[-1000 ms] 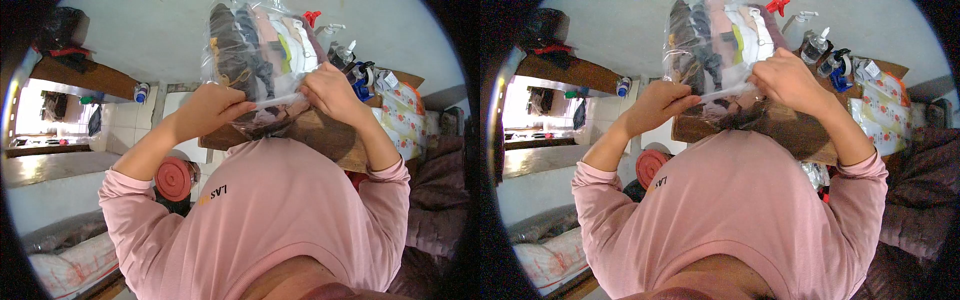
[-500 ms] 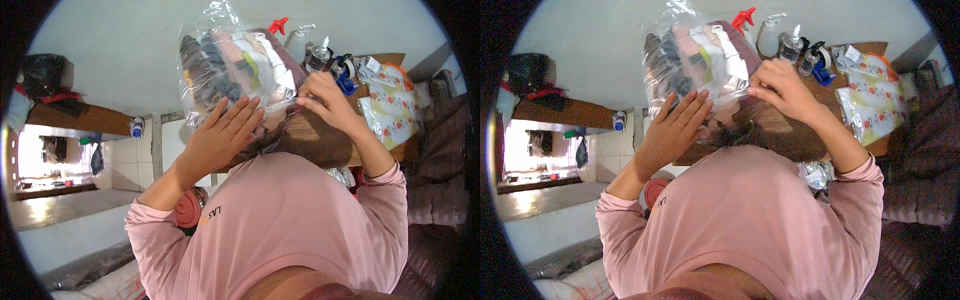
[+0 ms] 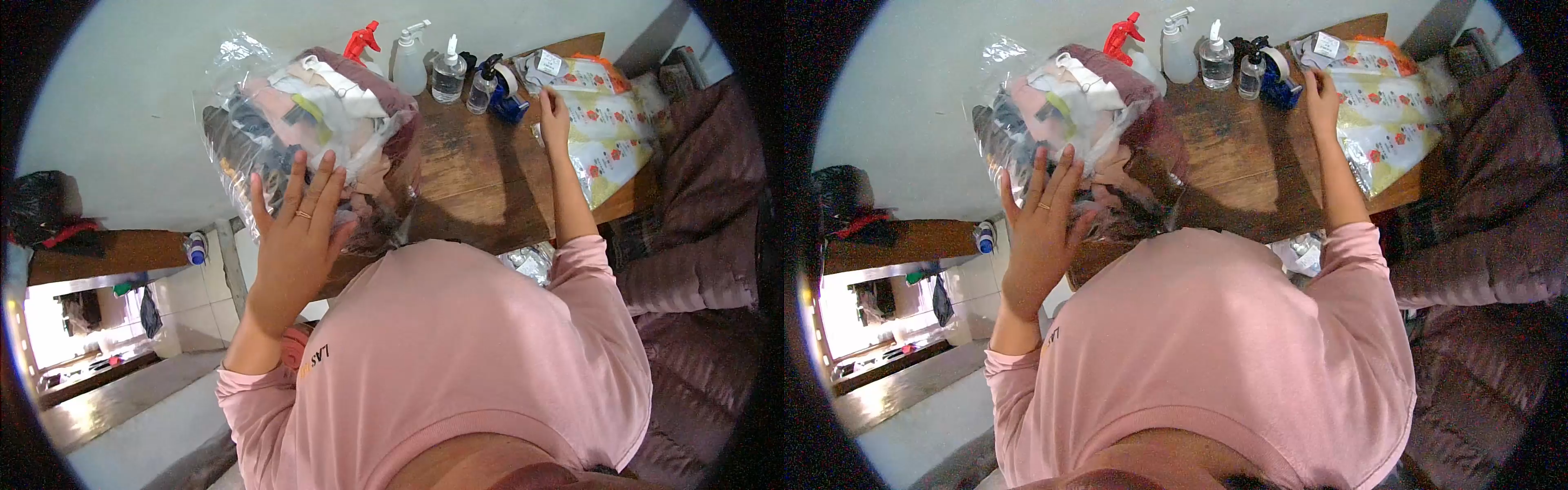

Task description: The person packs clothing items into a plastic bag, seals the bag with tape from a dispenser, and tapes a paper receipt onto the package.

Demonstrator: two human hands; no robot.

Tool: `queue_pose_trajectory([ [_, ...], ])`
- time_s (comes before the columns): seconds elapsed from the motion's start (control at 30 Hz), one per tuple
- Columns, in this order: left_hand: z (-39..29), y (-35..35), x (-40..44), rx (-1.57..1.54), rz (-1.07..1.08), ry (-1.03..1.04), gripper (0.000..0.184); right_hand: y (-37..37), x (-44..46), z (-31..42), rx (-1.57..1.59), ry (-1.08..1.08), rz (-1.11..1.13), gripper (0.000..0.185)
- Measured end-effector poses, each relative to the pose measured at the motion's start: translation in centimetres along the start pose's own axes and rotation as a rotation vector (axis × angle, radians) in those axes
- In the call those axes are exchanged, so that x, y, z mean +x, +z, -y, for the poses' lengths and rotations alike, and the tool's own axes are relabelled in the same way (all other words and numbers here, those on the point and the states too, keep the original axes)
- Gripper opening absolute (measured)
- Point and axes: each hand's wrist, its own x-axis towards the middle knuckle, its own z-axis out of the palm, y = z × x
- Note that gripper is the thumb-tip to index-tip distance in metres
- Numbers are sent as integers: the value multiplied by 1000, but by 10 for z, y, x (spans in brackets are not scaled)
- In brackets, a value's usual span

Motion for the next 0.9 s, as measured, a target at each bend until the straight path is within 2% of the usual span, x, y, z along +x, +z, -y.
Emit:
queue_pose_trajectory([
  [0.07,1,-12,5,-14,-3,-3,41,5,13,-115,-105,15,42,44],
  [0.1,5,-17,9,-41,-16,14,35,10,17,-143,-156,24,64,46],
  [0.2,23,-21,25,-133,-41,64,23,26,15,-145,-109,94,112,52],
  [0.23,29,-17,28,-170,-46,82,20,32,14,-139,-120,13,79,46],
  [0.27,33,-14,30,-207,-52,99,18,35,10,-133,-143,69,101,45],
  [0.33,37,-7,28,-244,-75,94,19,38,1,-130,-191,180,146,44],
  [0.37,38,-4,27,-264,-87,91,20,41,-10,-130,-146,89,107,38],
  [0.47,35,-1,25,-299,-98,56,21,39,-25,-109,-83,117,195,40],
  [0.5,36,0,27,-300,-110,56,21,44,-21,-114,-70,146,144,41],
  [0.6,34,1,28,-309,-131,67,22,40,0,-93,-156,376,248,37],
  [0.73,35,3,28,-301,-136,66,24,53,18,-110,-93,388,315,36],
  [0.83,34,2,26,-299,-133,67,22,48,13,-103,-266,413,262,32],
  [0.9,34,1,26,-301,-131,65,21,36,10,-117,-232,365,277,41],
])
